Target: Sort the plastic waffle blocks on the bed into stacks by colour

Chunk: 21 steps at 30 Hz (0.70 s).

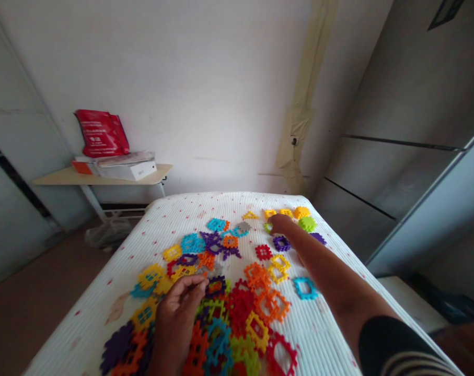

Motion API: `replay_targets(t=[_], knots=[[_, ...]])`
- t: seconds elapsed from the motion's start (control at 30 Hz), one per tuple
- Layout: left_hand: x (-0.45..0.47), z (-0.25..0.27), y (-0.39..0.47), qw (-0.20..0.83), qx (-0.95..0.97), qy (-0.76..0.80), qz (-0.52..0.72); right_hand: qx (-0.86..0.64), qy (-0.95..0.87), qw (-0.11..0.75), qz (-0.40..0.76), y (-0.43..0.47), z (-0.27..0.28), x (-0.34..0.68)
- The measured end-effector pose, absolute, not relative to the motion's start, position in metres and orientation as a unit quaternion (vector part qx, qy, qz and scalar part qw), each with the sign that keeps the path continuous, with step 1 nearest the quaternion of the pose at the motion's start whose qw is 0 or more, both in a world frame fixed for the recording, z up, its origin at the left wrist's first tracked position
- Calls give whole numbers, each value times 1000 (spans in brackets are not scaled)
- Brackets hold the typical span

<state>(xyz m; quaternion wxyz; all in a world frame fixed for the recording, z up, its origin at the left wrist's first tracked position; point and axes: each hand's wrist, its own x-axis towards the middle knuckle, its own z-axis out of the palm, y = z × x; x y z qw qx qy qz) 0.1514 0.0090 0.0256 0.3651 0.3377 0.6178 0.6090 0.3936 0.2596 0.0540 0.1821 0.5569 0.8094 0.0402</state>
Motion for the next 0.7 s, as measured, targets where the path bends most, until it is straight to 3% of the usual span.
replay_targets(t=[0.23,0.4,0.63,0.7], knots=[[153,28,8,332,363,613,617,558,810,174,39,258,57,382],[151,29,8,303,374,607,632,558,820,114,53,243,71,373],[147,24,5,286,386,585,654,510,856,-50,68,164,71,391],[147,24,4,276,398,579,656,422,883,-204,32,125,57,405]])
